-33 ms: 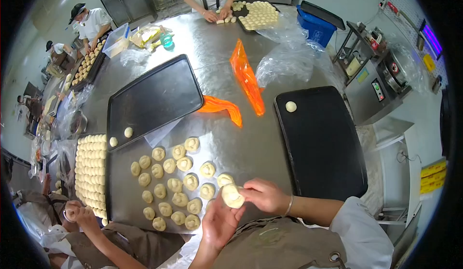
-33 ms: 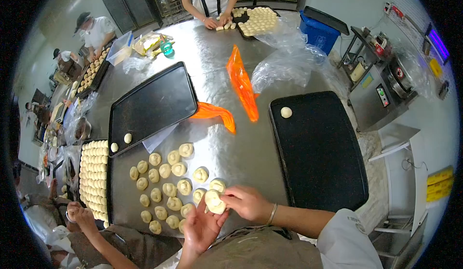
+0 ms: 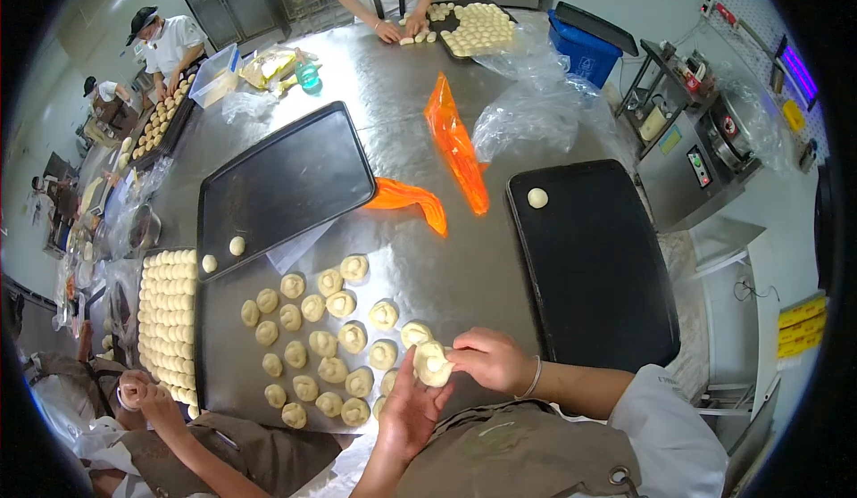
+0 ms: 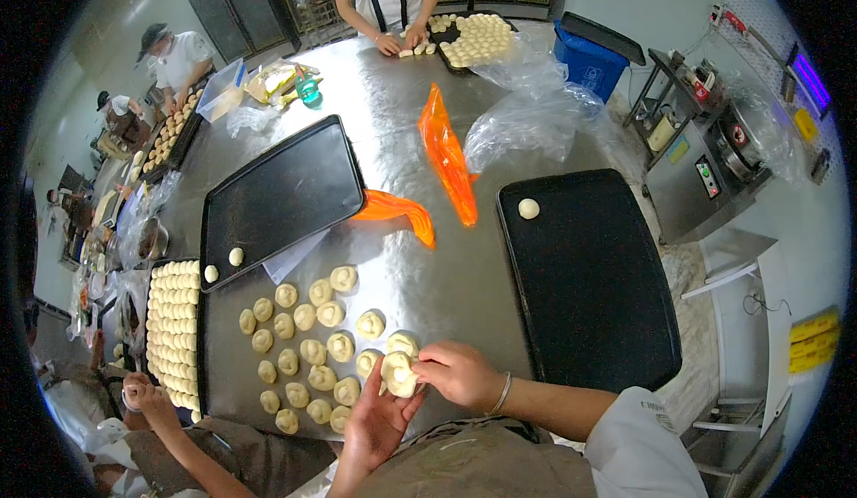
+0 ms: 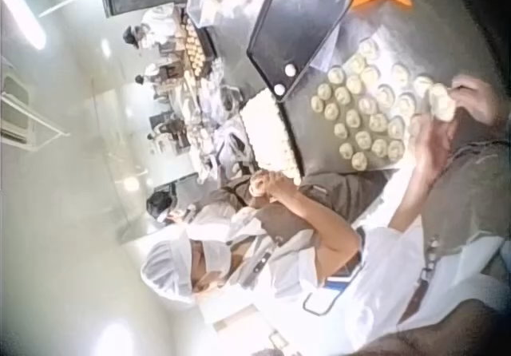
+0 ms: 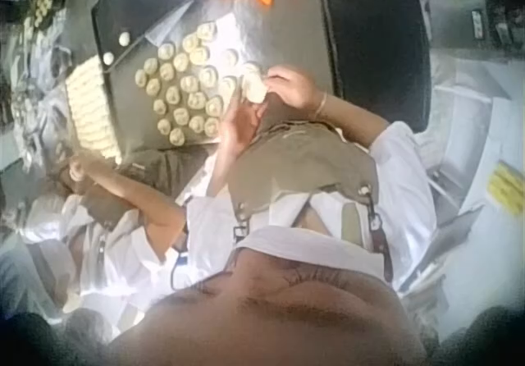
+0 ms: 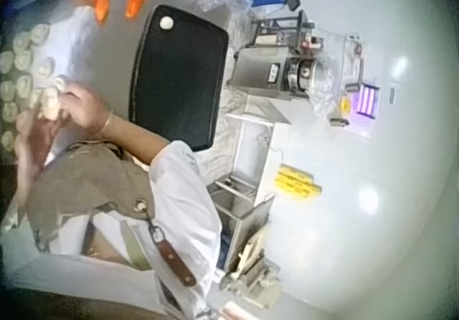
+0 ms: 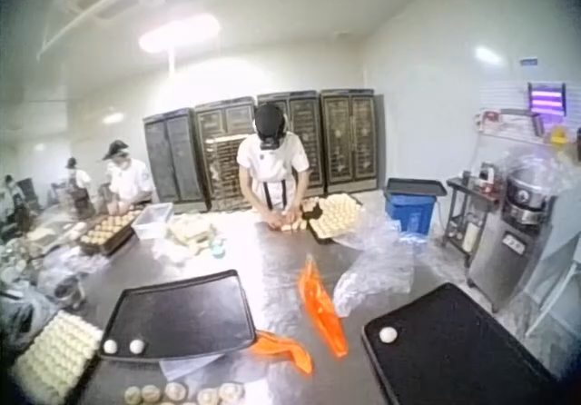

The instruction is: Shape pieces of dough into rounds and arrange them onto a baking tray.

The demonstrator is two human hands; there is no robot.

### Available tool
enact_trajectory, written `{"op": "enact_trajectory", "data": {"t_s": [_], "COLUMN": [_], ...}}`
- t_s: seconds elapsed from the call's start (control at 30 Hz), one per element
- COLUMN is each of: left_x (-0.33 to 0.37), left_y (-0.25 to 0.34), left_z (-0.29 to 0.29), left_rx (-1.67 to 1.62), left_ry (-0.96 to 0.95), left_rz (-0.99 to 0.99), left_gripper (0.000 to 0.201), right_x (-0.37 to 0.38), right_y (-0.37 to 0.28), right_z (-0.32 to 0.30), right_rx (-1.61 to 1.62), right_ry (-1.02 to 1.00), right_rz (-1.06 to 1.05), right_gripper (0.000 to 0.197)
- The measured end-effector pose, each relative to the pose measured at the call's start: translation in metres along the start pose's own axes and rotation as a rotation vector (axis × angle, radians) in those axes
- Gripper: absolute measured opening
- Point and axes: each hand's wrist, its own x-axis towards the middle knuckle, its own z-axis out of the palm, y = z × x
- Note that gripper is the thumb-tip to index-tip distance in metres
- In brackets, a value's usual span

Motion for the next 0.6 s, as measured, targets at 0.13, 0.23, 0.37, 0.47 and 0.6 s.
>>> {"op": "enact_trajectory", "data": {"t_s": [0.13,0.23,0.37,0.47,0.6], "left_x": [0.0,-0.006,-0.004,-0.001,0.006], "left_y": [-0.014,-0.007,-0.008,-0.01,-0.017], "left_z": [-0.011,-0.014,-0.014,-0.017,-0.019], "left_rx": [0.939,1.439,1.447,1.343,1.248], "left_ry": [0.024,0.085,0.182,0.309,0.362], "left_rz": [0.599,0.826,0.987,0.92,0.901], "left_gripper": [0.051,0.042,0.031,0.028,0.027], "right_x": [0.004,0.016,0.02,0.02,0.018], "right_y": [-0.001,-0.008,0.001,-0.014,-0.031], "right_z": [-0.003,-0.006,-0.006,0.001,0.01], "right_rx": [0.152,0.579,0.338,0.034,-0.026], "right_ry": [0.073,0.053,-0.147,-0.094,-0.065], "right_rz": [0.053,0.433,0.191,0.007,0.026], "right_gripper": [0.034,0.031,0.037,0.038,0.033]}}
